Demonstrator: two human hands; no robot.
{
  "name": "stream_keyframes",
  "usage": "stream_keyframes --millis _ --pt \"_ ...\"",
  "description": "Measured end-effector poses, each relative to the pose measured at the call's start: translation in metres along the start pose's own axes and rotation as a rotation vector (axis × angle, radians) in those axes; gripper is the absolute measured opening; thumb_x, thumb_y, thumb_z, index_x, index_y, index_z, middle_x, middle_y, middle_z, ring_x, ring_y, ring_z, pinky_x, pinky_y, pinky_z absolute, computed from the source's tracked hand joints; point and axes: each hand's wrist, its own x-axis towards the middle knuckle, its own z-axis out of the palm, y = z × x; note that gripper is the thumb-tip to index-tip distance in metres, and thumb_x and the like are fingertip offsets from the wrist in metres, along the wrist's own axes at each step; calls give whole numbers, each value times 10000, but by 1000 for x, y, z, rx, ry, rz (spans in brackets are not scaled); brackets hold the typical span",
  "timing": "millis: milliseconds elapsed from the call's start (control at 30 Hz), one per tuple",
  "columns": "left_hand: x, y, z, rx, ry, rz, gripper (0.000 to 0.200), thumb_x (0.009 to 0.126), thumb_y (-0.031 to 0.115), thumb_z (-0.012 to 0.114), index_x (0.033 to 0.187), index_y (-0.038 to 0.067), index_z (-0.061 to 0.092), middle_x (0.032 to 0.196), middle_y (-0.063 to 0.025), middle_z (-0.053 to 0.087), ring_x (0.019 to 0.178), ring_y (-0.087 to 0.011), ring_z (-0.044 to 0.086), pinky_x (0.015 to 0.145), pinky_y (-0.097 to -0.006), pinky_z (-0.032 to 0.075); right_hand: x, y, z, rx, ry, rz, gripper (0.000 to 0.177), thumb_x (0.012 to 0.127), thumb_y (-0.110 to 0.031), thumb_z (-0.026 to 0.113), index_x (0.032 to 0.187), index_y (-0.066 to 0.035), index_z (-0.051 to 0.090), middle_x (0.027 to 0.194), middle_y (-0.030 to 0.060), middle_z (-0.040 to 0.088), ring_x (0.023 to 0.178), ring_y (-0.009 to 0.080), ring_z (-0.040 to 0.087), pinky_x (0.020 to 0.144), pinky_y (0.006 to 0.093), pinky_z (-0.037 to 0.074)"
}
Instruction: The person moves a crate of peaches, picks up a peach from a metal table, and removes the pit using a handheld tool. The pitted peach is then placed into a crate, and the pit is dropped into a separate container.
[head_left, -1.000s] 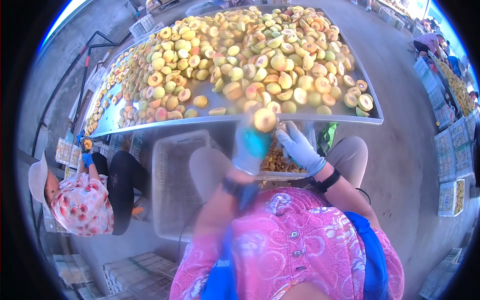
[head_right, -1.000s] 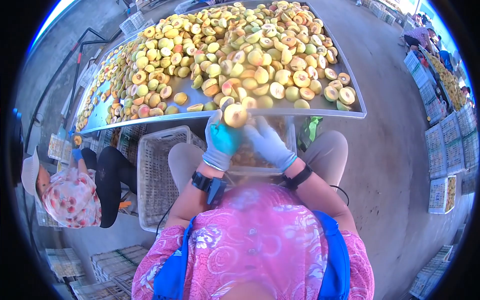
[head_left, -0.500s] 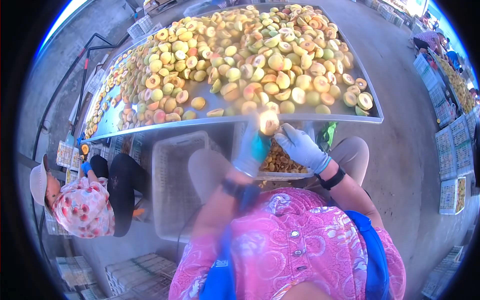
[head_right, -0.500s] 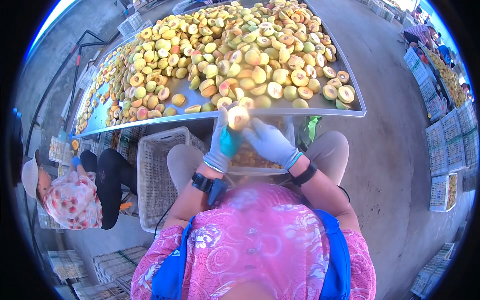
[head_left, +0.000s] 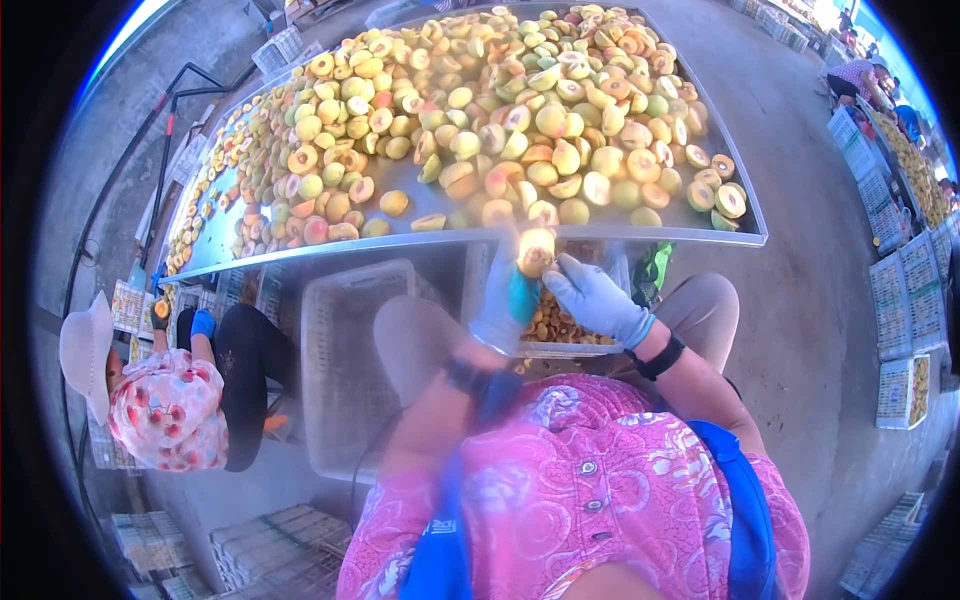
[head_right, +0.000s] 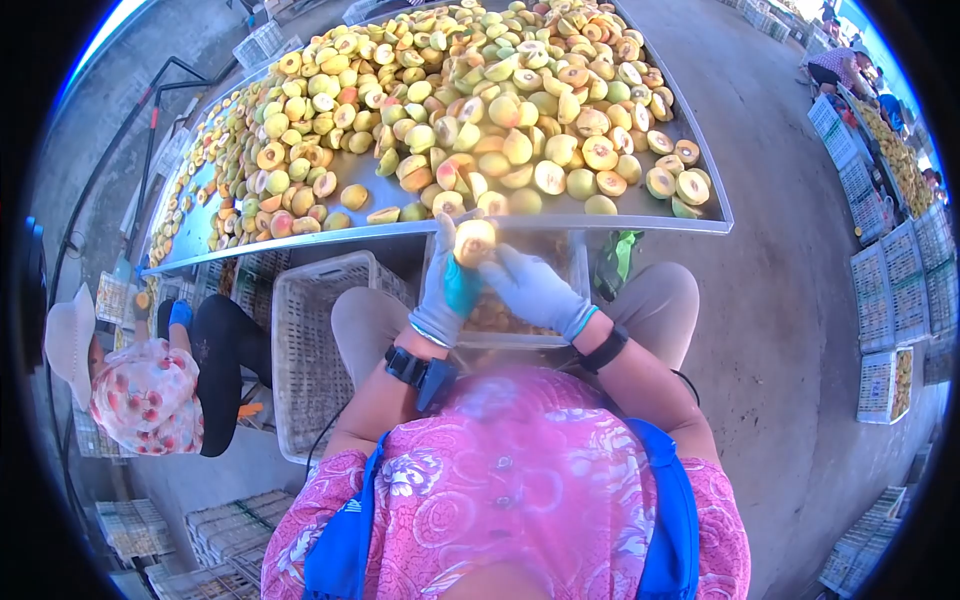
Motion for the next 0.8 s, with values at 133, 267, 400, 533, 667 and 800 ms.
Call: stream_keyframes --millis 133,267,400,533,667,800 --pt "3 -4 -14 -63 -46 -84 566 986 528 402 1226 29 519 1054 -60 622 926 -125 603 828 -258 508 1 3 4 -66 10 -45 300 981 -285 499 985 14 532 825 232 614 764 417 601 666 459 455" --pt "0 -11 -26 709 -38 175 579 994 517 393 1245 9 511 1059 -60 620 923 -114 588 833 -253 502 0 5 8 -136 16 -55 289 991 -270 488 972 18 506 804 227 602 769 429 586 663 453 437" --pt "-7 -7 -17 602 -38 168 582 996 502 407 1250 -13 507 1025 -66 624 891 -112 587 811 -244 505 -3 13 10 -131 -40 9 356 979 -322 478 1052 24 525 912 283 624 866 464 594 739 510 458" --pt "7 -14 -36 267 48 -158 547 982 499 458 1126 -10 596 923 -65 646 784 -116 618 681 -223 524 -10 15 13 -112 -35 63 370 981 -328 468 1075 25 530 966 287 627 911 462 595 778 505 463" --pt "21 -20 -48 431 40 -210 513 979 480 479 994 -3 650 842 -62 656 706 -117 628 601 -217 518 -20 24 20 -97 -14 127 379 980 -324 469 1106 28 529 1007 286 628 942 462 593 807 492 471" --pt "21 -13 -41 413 8 -341 511 992 472 445 986 3 650 845 -44 637 729 -114 593 651 -231 494 -21 25 25 -64 49 142 418 988 -355 446 1128 29 534 991 280 634 940 439 607 826 467 470"
